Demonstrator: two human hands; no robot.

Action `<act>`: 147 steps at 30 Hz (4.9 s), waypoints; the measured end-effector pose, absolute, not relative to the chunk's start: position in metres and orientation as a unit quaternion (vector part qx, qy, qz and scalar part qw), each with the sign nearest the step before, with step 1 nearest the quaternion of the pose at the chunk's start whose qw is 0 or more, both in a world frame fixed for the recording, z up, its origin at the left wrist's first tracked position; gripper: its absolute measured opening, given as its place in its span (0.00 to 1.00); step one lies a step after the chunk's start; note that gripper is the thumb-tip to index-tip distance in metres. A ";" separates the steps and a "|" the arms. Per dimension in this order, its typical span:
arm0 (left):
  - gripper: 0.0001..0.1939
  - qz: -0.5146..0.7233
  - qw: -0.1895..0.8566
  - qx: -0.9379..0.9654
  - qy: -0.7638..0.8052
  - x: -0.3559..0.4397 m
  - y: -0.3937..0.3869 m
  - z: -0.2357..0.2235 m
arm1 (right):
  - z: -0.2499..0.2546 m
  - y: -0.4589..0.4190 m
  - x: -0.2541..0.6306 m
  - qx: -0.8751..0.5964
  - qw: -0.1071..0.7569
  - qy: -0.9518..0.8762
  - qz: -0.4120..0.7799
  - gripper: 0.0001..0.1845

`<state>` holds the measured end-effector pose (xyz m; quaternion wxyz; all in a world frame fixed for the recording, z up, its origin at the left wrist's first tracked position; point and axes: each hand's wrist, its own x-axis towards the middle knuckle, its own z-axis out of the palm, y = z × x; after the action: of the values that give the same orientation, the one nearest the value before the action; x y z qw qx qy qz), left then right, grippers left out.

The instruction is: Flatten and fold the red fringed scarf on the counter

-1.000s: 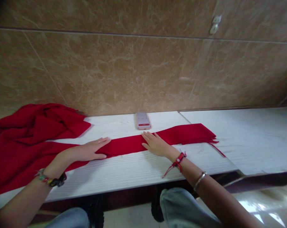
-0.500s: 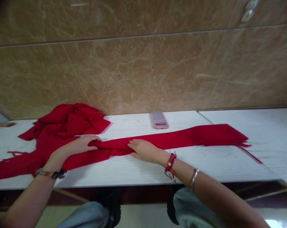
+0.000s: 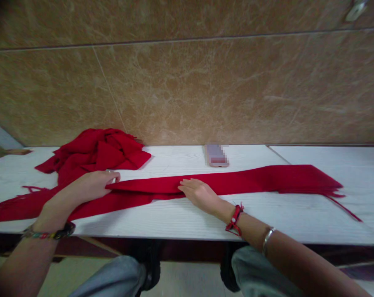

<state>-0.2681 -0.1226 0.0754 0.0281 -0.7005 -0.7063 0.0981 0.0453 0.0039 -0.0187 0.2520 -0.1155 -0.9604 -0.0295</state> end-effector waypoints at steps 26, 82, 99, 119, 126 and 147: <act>0.34 0.049 -0.042 -0.763 -0.643 -0.180 -0.107 0.040 | 0.003 0.008 0.067 -0.150 0.080 -0.984 0.044 0.24; 0.32 0.028 -0.047 -0.805 -0.590 -0.060 -0.019 0.009 | 0.002 0.102 0.295 -0.543 0.000 -0.832 -0.114 0.23; 0.34 0.014 -0.058 -0.809 -0.585 -0.066 -0.021 0.010 | 0.035 0.066 0.210 -0.398 0.165 -0.902 -0.027 0.27; 0.34 0.051 -0.031 -0.791 -0.608 -0.147 -0.070 0.009 | -0.006 0.049 0.175 -0.327 0.022 -0.943 0.053 0.29; 0.30 0.036 -0.033 -0.755 -0.654 -0.145 -0.076 0.014 | 0.013 0.022 0.111 -0.285 0.082 -0.953 0.059 0.30; 0.21 0.009 -0.080 -0.688 -0.721 -0.217 -0.103 0.034 | 0.014 0.011 0.026 -0.209 0.008 -0.977 0.052 0.30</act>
<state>-0.2170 -0.1034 0.0338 -0.0801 -0.6879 -0.7213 0.0095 0.0262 0.0111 0.0144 0.0082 -0.2088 -0.9766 0.0515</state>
